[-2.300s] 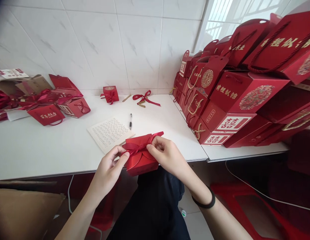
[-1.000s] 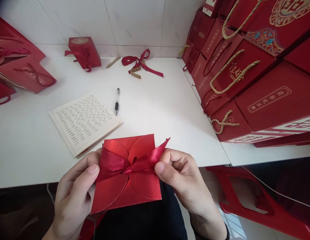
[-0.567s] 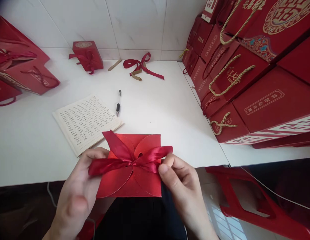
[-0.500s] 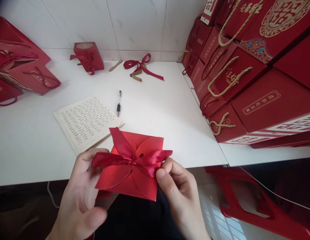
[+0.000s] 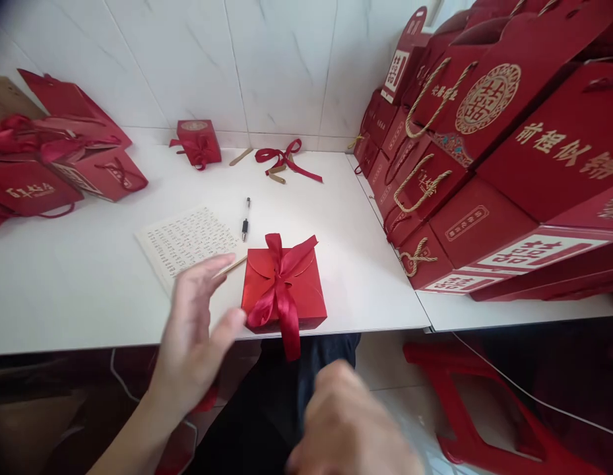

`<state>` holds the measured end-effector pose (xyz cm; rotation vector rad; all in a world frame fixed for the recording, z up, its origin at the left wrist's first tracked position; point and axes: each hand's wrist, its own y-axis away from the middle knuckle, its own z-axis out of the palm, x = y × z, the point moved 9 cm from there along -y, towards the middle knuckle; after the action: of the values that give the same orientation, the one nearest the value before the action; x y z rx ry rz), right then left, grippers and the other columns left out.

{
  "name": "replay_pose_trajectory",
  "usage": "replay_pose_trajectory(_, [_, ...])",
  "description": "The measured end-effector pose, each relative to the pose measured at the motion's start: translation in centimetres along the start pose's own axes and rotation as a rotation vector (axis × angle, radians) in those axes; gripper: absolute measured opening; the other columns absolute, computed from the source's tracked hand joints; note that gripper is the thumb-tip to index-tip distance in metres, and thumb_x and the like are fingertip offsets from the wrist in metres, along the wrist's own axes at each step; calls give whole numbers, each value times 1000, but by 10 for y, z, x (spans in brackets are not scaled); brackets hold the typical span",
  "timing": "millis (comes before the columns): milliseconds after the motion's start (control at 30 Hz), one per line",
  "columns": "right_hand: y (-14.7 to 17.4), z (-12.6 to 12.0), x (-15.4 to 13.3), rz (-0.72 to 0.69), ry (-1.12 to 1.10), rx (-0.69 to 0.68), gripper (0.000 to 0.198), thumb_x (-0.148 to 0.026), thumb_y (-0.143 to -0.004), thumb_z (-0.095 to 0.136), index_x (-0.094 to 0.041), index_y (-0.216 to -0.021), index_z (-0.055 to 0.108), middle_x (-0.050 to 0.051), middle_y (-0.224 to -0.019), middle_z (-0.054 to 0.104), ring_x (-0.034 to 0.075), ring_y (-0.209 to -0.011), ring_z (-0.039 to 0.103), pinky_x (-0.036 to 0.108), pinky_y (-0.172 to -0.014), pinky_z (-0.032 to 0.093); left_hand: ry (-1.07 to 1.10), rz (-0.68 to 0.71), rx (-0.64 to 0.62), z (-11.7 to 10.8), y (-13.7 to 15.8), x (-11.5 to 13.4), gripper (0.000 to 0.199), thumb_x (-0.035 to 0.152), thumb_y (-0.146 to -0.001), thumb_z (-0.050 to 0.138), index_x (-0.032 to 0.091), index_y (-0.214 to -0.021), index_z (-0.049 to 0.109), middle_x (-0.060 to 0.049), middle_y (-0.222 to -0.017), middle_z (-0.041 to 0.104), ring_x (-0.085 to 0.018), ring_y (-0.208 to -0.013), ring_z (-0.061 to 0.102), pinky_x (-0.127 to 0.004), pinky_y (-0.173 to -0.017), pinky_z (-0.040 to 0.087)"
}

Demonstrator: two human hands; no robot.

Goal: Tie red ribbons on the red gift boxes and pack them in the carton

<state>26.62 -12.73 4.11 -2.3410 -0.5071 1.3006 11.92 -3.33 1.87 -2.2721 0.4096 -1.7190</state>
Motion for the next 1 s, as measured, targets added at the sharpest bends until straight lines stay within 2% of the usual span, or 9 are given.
replay_pose_trajectory(100, [-12, -29, 13, 7, 220, 200, 7, -24, -90, 51, -18, -92, 54, 8, -85, 56, 20, -78, 58, 30, -63, 50, -104, 92, -130, 16, 5, 8, 51, 37, -79, 63, 23, -122, 39, -10, -131, 40, -26, -127, 36, -45, -106, 33])
replay_pose_trajectory(133, [-17, -28, 15, -6, 305, 211, 18, -27, -89, 54, -17, -102, 54, 12, -100, 55, 25, -93, 56, 37, -73, 51, -134, 113, -162, 19, 4, 9, 48, 34, -80, 61, 23, -121, 40, -10, -132, 39, -26, -127, 35, -45, -106, 33])
replay_pose_trajectory(200, [-26, -9, 15, -79, 416, 115, 36, -33, -87, 58, -16, -117, 50, 17, -126, 43, 32, -117, 44, 49, -88, 46, -168, 139, -238, 25, 0, 9, 37, 29, -83, 56, 24, -118, 44, -9, -133, 38, -24, -128, 34, -44, -107, 32])
replay_pose_trajectory(267, [-29, 11, 15, -138, 487, 17, 38, -31, -88, 58, -16, -122, 49, 17, -134, 36, 34, -124, 36, 54, -94, 42, -172, 149, -329, 28, -4, 8, 31, 26, -84, 53, 24, -115, 48, -8, -134, 39, -24, -129, 34, -42, -108, 32])
replay_pose_trajectory(433, [-25, 30, 6, -173, 642, 4, 32, -12, -89, 51, -17, -120, 56, 16, -117, 51, 29, -107, 50, 45, -83, 47, -108, 142, -469, 21, -14, 1, 27, 25, -83, 51, 24, -110, 54, -7, -134, 43, -27, -129, 35, -44, -107, 32])
replay_pose_trajectory(567, [-24, 34, -8, -156, 585, 14, 30, -11, -89, 50, -15, -118, 59, 15, -108, 54, 25, -95, 54, 39, -77, 49, 130, 74, -559, 21, -21, -10, 29, 21, -81, 46, 25, -107, 58, -6, -135, 46, -26, -128, 39, -43, -106, 34])
replay_pose_trajectory(667, [-26, 32, -21, -159, 542, 101, 21, -14, -89, 53, -11, -107, 65, 13, -98, 56, 22, -85, 54, 35, -72, 51, 283, 34, -551, 28, -28, -13, 30, 14, -75, 42, 22, -95, 63, -6, -129, 53, -25, -122, 47, -41, -102, 38])
replay_pose_trajectory(800, [-26, 22, -26, -126, 522, 228, 12, -15, -87, 58, -12, -95, 66, 11, -89, 56, 19, -77, 53, 31, -65, 51, 348, 14, -499, 45, -42, -11, 30, 11, -71, 35, 18, -81, 62, -6, -114, 64, -22, -111, 55, -39, -97, 41])
replay_pose_trajectory(1000, [-18, 6, -22, -115, 597, 274, 11, -11, -85, 60, -16, -93, 65, 10, -95, 56, 19, -78, 53, 30, -63, 50, 372, 26, -580, 70, -58, -6, 26, 13, -73, 33, 18, -69, 59, -8, -100, 69, -21, -102, 59, -39, -94, 42])
